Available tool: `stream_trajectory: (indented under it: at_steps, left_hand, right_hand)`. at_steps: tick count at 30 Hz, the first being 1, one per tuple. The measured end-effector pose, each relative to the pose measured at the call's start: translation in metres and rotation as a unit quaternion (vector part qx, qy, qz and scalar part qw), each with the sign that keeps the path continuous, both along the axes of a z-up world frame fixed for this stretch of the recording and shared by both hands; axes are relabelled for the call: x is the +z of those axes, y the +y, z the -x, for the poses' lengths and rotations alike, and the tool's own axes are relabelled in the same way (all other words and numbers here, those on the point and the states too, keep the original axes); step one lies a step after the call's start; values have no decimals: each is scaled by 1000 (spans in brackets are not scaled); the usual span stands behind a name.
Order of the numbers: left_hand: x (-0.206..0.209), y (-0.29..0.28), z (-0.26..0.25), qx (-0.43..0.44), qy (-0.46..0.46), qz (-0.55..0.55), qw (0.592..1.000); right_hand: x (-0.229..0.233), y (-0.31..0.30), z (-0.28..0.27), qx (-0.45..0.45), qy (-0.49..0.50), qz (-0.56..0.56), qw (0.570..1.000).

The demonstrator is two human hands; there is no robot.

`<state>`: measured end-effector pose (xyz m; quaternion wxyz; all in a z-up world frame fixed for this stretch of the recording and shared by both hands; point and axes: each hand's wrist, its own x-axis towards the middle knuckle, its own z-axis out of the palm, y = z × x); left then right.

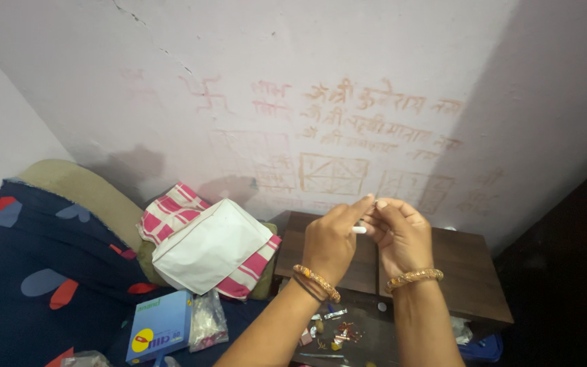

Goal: The person organizes small sewing supplies and various items within a wooden drawer. They take items out of a blue box and plastic packaging by hand, handle them individually, and arrange them inside the drawer compartments.

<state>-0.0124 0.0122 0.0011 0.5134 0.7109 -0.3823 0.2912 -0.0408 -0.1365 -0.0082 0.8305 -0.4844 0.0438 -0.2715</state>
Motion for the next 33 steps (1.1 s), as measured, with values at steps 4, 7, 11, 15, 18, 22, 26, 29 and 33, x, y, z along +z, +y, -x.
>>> stream_trajectory:
  at_steps: [4,7,11,15,18,22,26,29,33]
  left_hand:
    - [-2,-3,-3,36,-25,-31,999]
    - [-3,-5,-4,72,-40,-89,993]
    - [-2,-5,-5,78,-36,-103,991]
    - [-1,-4,-5,88,-32,-111,989]
    - [-2,-5,-6,95,-53,-123,986]
    - [-2,-6,-3,89,-38,-115,989]
    - [-1,-7,-1,98,-30,-130,986]
    - [0,-9,0,97,-25,-138,985]
    - [3,-8,3,79,36,-138,987]
  right_hand:
    - [-5,0,-2,-26,22,-4,999]
    - [-11,0,-4,-31,35,-32,998]
    - [-15,0,-6,-20,32,-50,998]
    - [-16,1,-8,-23,40,-51,998]
    - [-18,1,-10,-26,30,-52,998]
    - [-17,-1,-8,-24,31,-54,998]
    - [-16,-1,-9,-27,19,-46,998]
    - [-12,-1,-7,-28,21,-24,999]
    - [-7,1,-3,-37,46,-4,998]
